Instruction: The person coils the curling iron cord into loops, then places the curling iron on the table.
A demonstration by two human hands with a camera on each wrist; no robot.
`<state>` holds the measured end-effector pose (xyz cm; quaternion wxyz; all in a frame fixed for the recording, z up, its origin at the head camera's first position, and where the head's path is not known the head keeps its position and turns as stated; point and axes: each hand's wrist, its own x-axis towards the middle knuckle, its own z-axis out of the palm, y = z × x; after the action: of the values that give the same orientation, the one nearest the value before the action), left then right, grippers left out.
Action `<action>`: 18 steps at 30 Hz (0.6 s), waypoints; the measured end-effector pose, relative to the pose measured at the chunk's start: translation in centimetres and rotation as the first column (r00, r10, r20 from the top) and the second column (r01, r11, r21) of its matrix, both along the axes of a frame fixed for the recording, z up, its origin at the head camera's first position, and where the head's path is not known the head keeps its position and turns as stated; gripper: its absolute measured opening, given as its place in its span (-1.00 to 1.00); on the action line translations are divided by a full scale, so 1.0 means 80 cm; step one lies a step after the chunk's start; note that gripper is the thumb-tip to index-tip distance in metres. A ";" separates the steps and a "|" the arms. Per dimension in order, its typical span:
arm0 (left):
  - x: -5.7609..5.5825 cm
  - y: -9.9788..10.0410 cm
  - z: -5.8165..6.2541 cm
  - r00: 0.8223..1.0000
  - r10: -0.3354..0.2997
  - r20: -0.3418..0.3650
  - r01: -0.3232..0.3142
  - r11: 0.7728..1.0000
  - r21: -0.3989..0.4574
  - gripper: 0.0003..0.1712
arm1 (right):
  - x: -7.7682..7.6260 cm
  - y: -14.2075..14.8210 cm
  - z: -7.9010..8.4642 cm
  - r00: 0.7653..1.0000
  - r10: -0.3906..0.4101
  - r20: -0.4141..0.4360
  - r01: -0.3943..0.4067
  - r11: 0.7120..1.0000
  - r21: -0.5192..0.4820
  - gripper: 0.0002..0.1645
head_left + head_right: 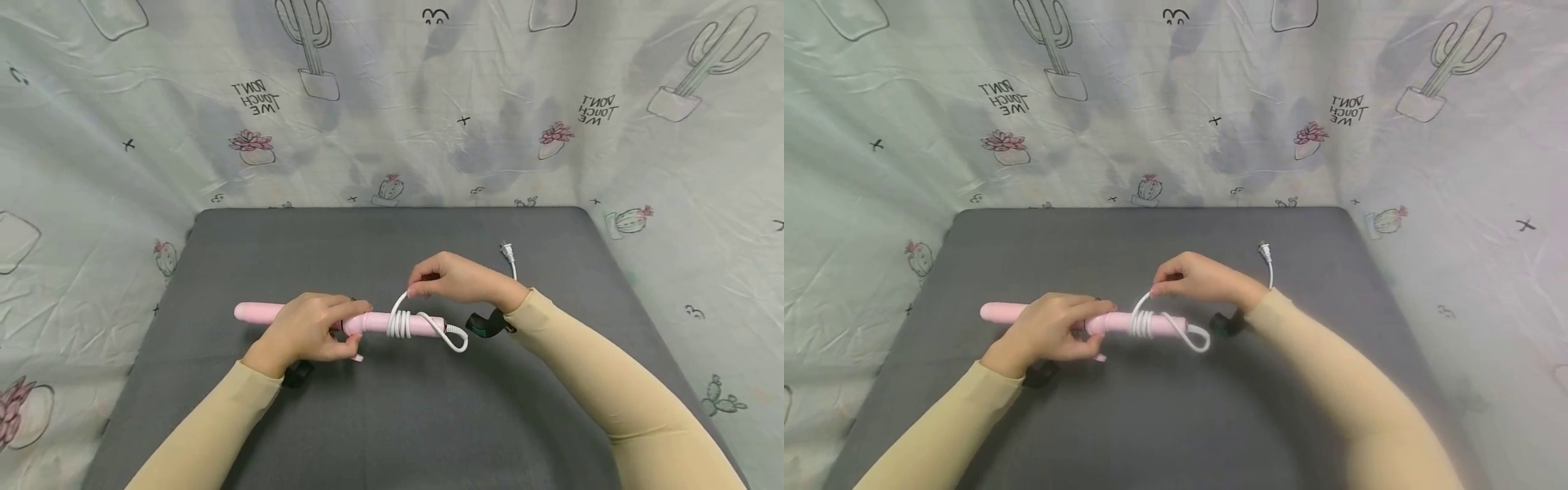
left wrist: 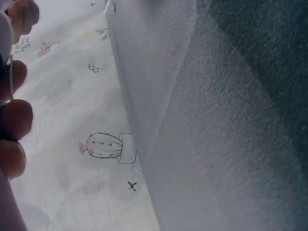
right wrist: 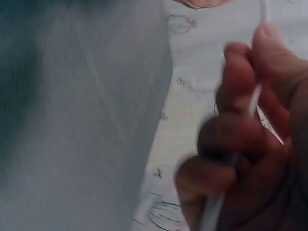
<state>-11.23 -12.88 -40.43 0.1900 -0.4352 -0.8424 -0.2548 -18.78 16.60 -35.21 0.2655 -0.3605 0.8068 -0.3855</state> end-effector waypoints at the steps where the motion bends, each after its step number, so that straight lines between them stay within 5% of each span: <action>1: 0.000 0.000 -0.001 1.000 -0.009 0.001 0.008 1.000 0.022 -0.60 | 0.000 0.001 -0.003 0.999 0.007 0.036 -0.006 1.000 -0.013 -0.85; 7: -0.002 0.003 -0.010 0.997 -0.001 0.083 -0.012 0.988 0.154 -0.59 | 0.008 -0.002 -0.029 0.994 -0.030 0.107 0.043 0.991 -0.128 -0.81; 15: -0.005 0.014 -0.018 0.989 0.085 0.121 -0.111 0.969 0.221 -0.61 | 0.041 -0.021 -0.029 0.983 -0.106 -0.147 0.066 0.965 -0.254 -0.83; 18: -0.005 0.018 -0.021 0.987 0.068 0.146 -0.105 0.961 0.258 -0.60 | 0.052 -0.030 -0.024 0.984 -0.120 -0.129 0.087 0.969 -0.232 -0.76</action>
<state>-11.63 -11.44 -42.08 0.1996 -0.3502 -0.8300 -0.3854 -14.63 14.19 -37.14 0.1443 -0.3720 0.7926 -0.4611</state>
